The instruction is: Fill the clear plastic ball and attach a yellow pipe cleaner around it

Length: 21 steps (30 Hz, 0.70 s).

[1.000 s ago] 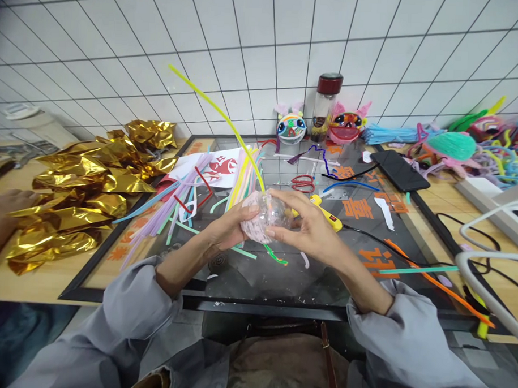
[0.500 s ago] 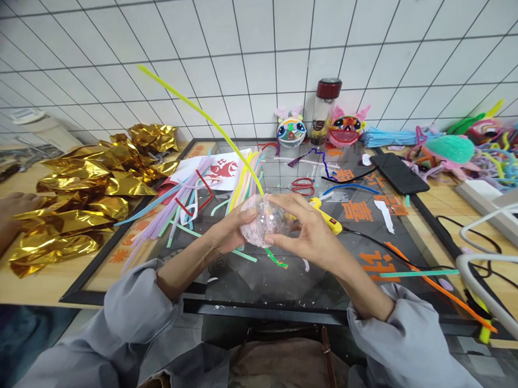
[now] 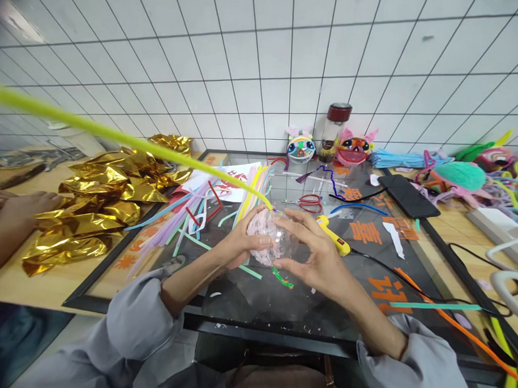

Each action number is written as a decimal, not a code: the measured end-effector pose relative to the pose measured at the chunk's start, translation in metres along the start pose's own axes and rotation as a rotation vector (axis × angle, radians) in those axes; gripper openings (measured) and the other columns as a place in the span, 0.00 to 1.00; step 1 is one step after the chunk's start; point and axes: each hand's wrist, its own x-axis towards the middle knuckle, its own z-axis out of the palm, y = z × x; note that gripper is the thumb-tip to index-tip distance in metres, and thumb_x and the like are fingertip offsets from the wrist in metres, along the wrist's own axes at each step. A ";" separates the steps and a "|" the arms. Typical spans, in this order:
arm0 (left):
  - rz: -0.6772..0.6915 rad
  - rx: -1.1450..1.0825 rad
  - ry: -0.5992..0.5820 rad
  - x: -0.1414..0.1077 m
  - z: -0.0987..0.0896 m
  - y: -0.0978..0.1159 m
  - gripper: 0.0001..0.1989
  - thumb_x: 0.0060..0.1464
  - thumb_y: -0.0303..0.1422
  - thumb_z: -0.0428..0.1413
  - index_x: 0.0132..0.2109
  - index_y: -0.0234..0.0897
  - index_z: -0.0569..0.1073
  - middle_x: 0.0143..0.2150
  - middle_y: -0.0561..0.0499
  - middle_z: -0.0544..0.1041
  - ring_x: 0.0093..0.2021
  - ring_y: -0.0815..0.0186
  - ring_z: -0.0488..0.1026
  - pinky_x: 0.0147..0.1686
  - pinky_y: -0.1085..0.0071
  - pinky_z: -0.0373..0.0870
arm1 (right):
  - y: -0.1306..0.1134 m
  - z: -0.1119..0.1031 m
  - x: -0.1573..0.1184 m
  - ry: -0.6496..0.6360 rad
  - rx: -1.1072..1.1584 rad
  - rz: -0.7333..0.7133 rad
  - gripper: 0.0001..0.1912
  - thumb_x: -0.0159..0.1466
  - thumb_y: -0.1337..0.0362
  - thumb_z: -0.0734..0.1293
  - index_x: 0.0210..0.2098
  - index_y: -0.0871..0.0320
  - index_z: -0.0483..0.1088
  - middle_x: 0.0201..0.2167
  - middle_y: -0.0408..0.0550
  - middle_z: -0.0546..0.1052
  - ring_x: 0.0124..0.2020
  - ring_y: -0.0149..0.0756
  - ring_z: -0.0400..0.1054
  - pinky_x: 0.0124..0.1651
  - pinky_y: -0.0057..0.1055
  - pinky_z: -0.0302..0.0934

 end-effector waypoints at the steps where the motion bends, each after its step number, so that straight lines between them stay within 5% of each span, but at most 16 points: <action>1: 0.002 -0.011 -0.004 0.000 0.000 0.001 0.41 0.27 0.35 0.75 0.52 0.40 0.70 0.44 0.51 0.74 0.42 0.63 0.72 0.43 0.67 0.70 | 0.000 0.000 0.000 0.009 0.009 0.009 0.31 0.60 0.55 0.75 0.62 0.46 0.69 0.61 0.56 0.70 0.62 0.51 0.67 0.56 0.48 0.71; 21: 0.050 -0.014 -0.034 -0.003 0.001 0.008 0.43 0.27 0.37 0.75 0.53 0.39 0.68 0.46 0.49 0.74 0.47 0.60 0.71 0.47 0.66 0.68 | -0.002 0.000 -0.002 0.085 0.176 0.078 0.35 0.57 0.59 0.77 0.62 0.37 0.68 0.63 0.49 0.68 0.63 0.47 0.64 0.52 0.41 0.74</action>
